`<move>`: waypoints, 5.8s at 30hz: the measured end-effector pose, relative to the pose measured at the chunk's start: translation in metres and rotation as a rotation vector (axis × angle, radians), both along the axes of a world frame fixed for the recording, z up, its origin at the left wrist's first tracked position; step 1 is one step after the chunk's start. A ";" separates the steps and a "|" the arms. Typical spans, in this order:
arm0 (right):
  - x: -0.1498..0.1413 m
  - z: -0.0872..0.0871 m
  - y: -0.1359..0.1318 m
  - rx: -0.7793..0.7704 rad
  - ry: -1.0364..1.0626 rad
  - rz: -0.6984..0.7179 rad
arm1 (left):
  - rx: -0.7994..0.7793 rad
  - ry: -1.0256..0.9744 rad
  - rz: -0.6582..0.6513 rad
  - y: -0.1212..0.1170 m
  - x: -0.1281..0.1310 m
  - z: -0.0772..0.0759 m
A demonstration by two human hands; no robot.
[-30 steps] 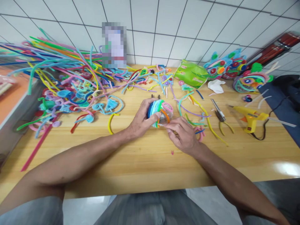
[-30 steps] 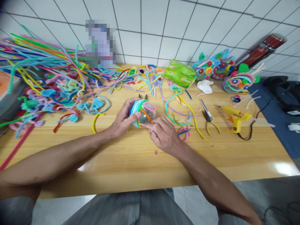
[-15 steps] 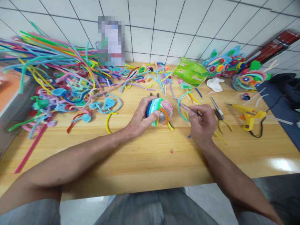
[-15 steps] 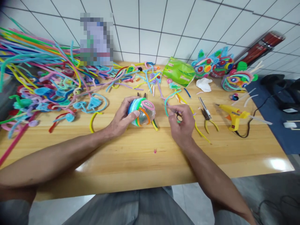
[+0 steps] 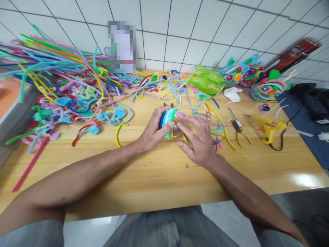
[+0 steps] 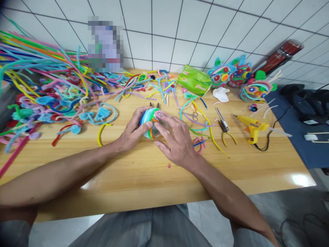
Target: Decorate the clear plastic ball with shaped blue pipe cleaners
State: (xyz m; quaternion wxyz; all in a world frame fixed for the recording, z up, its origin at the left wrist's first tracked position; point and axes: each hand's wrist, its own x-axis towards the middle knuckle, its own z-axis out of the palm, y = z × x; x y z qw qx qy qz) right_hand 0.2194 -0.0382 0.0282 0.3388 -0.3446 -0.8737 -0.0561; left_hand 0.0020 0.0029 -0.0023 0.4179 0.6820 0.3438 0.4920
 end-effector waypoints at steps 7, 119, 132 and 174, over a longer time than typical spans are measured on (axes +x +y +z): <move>0.000 -0.001 0.003 -0.046 -0.017 0.036 | 0.015 0.039 -0.008 -0.001 -0.002 0.004; -0.001 -0.028 0.010 -0.480 0.310 -0.013 | -0.283 -0.230 0.000 -0.011 0.011 0.016; 0.012 -0.024 0.008 -0.515 0.361 0.035 | -0.619 -0.451 0.002 -0.007 0.016 0.027; 0.019 -0.016 0.008 -0.287 0.208 0.007 | -0.915 -0.553 -0.309 0.010 0.000 0.056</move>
